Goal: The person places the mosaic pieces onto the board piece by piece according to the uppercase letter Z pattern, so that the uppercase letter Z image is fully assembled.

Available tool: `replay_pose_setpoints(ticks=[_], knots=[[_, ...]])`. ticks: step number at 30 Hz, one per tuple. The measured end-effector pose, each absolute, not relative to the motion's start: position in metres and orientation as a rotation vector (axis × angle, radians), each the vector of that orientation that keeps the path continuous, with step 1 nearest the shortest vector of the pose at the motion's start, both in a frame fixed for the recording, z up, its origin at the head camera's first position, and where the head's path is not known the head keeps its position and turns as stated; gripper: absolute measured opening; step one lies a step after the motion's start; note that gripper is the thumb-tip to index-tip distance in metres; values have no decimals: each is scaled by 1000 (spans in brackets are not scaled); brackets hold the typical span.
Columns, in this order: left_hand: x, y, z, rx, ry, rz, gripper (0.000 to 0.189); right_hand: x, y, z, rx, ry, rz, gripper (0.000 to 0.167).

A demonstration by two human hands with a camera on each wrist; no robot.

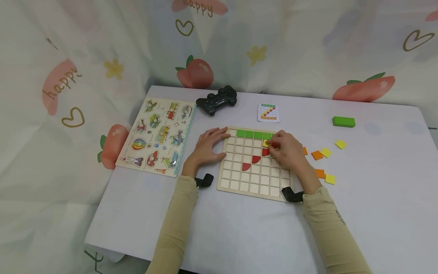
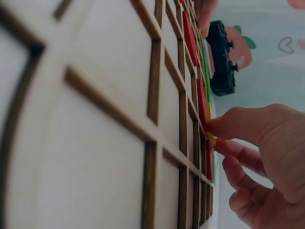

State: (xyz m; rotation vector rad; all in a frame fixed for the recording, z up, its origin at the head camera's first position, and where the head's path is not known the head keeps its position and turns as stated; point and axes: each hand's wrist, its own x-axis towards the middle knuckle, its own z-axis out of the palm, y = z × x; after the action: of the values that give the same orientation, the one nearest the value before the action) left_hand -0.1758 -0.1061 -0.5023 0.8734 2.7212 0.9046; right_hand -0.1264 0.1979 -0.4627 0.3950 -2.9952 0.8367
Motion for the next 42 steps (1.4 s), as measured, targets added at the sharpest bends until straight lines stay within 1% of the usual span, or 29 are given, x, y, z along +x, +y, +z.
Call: replay_pose_setpoints(ticks=[6,9,12,20,23,26,31,35,37,42], knots=[[-176,-105,-503,871,2723,898,69,-127,201,-460,410,-3032,849,20],[-177,-105,-503,872,2724,909,68,-126,205,-460,342,-3016,888,20],[-177,-105,-503,876,2724,917,68,-122,219,-460,167,-2962,916,24],[-176,-106,-503,864,2718,910,69,-108,291,-451,-502,-2909,740,40],[-175,-107,-503,858,2714,911,69,-103,315,-450,-638,-2940,709,43],[-175,-108,-504,859,2717,904,69,-101,329,-451,-698,-2977,719,43],[-174,-109,-505,849,2717,920,69,-99,330,-455,-722,-2949,767,39],[-174,-108,-504,848,2714,914,69,-97,314,-454,-660,-2911,838,40],[-174,-107,-504,850,2713,907,69,-97,301,-452,-563,-2896,865,39],[-175,-105,-502,855,2710,924,69,-100,259,-446,-174,-2853,971,30]])
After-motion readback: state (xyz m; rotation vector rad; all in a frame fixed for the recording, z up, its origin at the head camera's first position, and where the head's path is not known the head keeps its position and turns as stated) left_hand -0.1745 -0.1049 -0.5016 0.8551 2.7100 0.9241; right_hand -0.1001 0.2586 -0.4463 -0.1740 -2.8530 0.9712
